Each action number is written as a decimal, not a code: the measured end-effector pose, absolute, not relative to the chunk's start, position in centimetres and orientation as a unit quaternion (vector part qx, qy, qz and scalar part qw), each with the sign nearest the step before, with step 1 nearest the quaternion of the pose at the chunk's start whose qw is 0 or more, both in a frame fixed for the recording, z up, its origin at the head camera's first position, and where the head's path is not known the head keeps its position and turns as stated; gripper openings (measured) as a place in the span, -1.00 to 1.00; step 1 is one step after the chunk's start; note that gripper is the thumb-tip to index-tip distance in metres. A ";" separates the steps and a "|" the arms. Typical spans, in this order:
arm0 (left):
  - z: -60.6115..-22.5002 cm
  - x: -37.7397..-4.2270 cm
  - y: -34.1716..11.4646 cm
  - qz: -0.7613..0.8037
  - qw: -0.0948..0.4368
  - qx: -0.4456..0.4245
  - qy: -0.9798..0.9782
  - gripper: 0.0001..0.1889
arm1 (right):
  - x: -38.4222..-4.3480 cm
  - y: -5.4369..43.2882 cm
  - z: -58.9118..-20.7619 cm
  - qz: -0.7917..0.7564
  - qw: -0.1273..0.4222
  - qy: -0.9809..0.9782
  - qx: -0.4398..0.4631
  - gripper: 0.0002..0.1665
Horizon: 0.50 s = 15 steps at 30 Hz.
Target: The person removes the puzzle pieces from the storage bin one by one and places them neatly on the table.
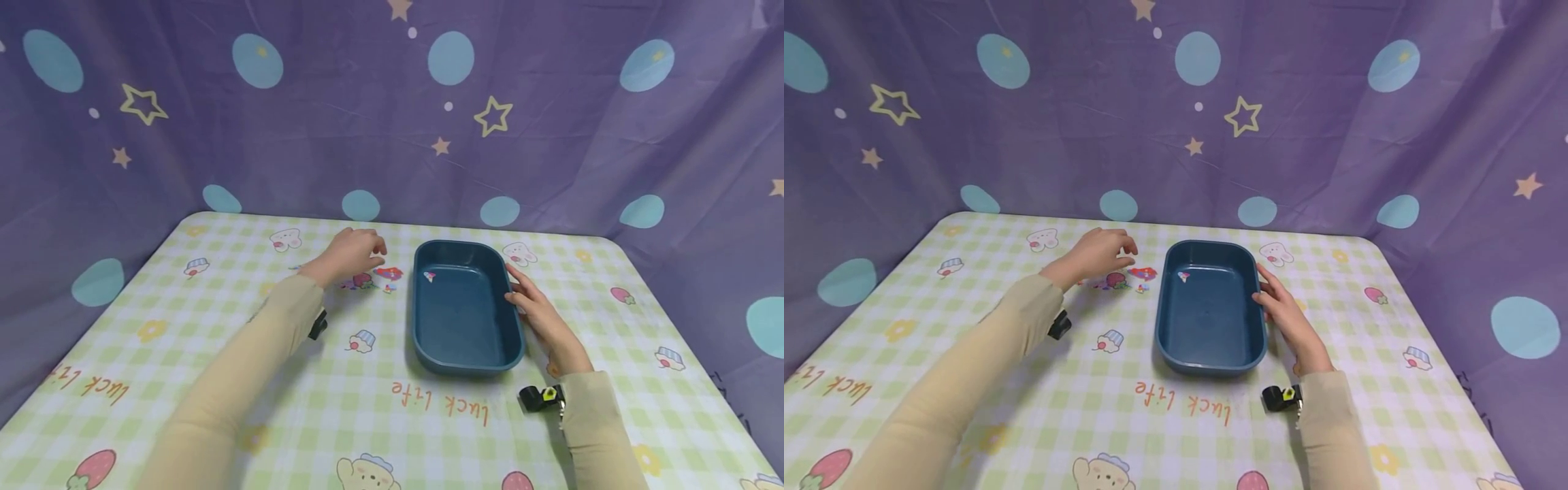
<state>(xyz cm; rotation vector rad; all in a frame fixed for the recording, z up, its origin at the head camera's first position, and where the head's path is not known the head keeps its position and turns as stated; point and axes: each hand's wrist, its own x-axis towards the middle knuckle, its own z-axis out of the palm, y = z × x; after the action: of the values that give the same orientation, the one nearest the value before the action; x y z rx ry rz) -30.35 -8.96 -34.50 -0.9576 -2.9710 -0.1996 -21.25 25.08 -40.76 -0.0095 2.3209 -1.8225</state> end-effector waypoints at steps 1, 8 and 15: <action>-34.3 -30.4 -8.5 -0.061 0.010 -0.312 -0.948 -0.75 | -21.2 25.1 -40.7 -0.615 0.095 0.783 -0.004 -0.26; -33.5 -30.1 -4.8 -0.033 0.034 -0.349 -0.936 -0.77 | -21.2 25.3 -40.7 -0.614 0.102 0.783 -0.010 -0.26; -33.9 -30.3 -1.9 -0.014 0.026 -0.374 -0.927 -0.76 | -21.3 25.2 -40.8 -0.614 0.105 0.782 -0.013 -0.26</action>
<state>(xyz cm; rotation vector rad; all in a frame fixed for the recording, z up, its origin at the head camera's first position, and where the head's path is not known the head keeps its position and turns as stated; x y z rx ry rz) -30.29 -1.91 -33.95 -1.1551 -2.8660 -0.0434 -21.27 25.24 -40.82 -0.0380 2.3042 -1.8099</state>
